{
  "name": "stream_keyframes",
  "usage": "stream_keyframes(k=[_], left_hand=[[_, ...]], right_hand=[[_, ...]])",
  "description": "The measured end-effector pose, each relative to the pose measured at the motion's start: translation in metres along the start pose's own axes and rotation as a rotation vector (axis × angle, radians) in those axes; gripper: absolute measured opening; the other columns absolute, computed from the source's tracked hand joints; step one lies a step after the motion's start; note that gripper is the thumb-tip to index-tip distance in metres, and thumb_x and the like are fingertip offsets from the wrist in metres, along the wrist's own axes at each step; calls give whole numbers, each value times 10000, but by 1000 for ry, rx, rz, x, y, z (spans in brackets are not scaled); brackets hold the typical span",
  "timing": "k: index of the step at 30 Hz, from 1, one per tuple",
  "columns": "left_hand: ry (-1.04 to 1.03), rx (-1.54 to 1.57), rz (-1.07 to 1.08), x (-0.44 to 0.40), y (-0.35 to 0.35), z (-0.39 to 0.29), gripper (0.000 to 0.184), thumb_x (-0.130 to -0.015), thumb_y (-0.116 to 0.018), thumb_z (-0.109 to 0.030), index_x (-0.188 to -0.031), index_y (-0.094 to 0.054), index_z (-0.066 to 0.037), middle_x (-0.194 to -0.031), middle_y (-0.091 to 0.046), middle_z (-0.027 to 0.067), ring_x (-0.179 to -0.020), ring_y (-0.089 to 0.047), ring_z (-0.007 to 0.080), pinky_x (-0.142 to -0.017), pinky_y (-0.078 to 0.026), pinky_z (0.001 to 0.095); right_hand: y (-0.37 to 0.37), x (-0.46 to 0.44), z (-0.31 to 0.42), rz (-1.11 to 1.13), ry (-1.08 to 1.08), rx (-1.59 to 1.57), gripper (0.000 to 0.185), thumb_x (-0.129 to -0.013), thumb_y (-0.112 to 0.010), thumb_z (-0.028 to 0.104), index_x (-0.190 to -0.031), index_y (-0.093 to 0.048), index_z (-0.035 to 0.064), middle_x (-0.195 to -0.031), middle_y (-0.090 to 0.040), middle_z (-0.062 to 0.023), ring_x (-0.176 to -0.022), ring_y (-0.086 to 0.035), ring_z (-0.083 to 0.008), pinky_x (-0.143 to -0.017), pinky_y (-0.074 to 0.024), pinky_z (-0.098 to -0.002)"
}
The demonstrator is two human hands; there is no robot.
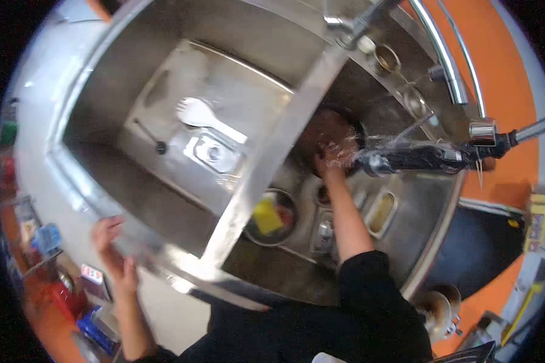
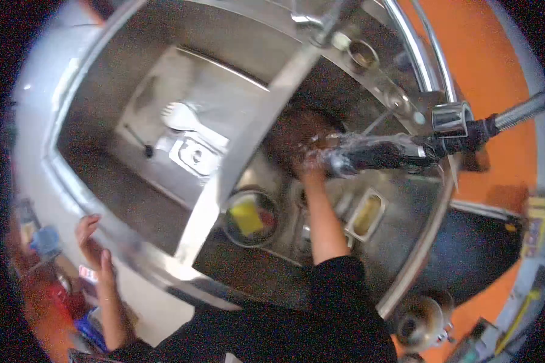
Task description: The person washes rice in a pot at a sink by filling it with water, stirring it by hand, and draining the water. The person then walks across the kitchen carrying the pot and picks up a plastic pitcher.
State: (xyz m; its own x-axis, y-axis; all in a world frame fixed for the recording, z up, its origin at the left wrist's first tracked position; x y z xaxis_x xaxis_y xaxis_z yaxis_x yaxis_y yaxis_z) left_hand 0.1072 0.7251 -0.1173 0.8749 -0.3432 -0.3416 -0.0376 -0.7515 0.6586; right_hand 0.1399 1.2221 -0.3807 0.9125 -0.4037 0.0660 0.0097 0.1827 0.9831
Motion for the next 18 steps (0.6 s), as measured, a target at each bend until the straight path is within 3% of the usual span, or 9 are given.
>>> stream_keyframes(k=[2,3,4,5,7,9,12,16,18], left_hand=[[117,843,-208,-23,-21,-84,677,-694,-589,-524,-1202,-368,-135,-1157,-475,142,-1118,-387,281,-984,-224,419],[111,1231,-28,-39,-21,-137,684,-717,-554,-587,-1231,-324,-198,-1137,-516,81,-1080,-396,274,-974,-215,444],[85,1443,95,-49,-22,-175,678,-720,-545,-592,-1225,-329,-196,-1142,-507,93,-1087,-392,283,-977,-206,451],[27,1606,200,-53,-23,-208,672,-722,-536,-598,-1219,-333,-194,-1148,-498,105,-1093,-388,292,-980,-197,458],[-109,1796,240,-59,-20,-246,661,-728,-519,-609,-1208,-342,-190,-1159,-479,129,-1107,-381,310,-985,-179,472],[-239,1922,242,-59,-12,-271,652,-733,-501,-619,-1196,-351,-186,-1170,-461,153,-1121,-373,328,-990,-160,486],[-412,2070,211,-56,-1,-303,642,-741,-475,-636,-1179,-365,-180,-1187,-433,189,-1141,-361,354,-998,-133,507],[-473,2128,124,-57,-1,-330,635,-752,-439,-657,-1157,-384,-171,-1209,-396,237,-1168,-346,390,-1008,-97,535],[-321,1991,182,-58,-14,-321,615,-755,-478,-628,-1168,-395,-179,-1255,-372,268,-1196,-341,402,-1024,-107,512]], right_hand=[[2,-4,-1,-131,221,34,459,-810,-525,309,-1203,-475,78,-1288,-387,-190,-1184,-326,-401,-1007,-229,-486],[-5,-2,-4,-100,272,-27,446,-807,-536,292,-1185,-487,62,-1250,-426,-201,-1153,-364,-409,-990,-259,-480],[-3,3,-3,3,63,-102,432,-790,-566,249,-1159,-501,33,-1236,-436,-200,-1157,-365,-390,-989,-263,-455],[17,4,5,88,141,-62,396,-858,-460,221,-1221,-458,63,-1308,-381,-183,-1176,-373,-374,-975,-318,-441],[-9,7,-11,70,34,-50,445,-849,-483,227,-1251,-415,48,-1276,-413,-198,-1123,-427,-365,-892,-384,-461],[-26,-3,-17,51,-230,-704,471,-863,-478,273,-1268,-396,47,-1242,-446,-194,-1085,-462,-352,-848,-409,-453],[12,7,0,227,-94,-225,430,-876,-475,261,-1249,-427,52,-1220,-472,-182,-1025,-503,-336,-811,-428,-426],[25,29,6,359,-51,-327,433,-847,-513,279,-1214,-467,53,-1208,-486,-181,-1071,-477,-345,-867,-394,-417],[50,42,13,322,12,-387,438,-828,-535,296,-1191,-493,55,-1214,-484,-180,-1112,-453,-345,-914,-363,-411]])
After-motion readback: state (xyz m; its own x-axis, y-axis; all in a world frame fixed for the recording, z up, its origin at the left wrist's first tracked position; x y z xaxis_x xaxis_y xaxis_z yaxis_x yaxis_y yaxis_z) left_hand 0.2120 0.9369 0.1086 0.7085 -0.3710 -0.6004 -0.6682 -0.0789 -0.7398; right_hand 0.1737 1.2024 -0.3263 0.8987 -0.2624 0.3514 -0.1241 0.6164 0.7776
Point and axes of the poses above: each hand's wrist, its own x-axis away from the middle knuckle, its own y-axis out of the back of the hand, z = x × y, the point moved 2 cm from there along -x, towards the middle knuckle
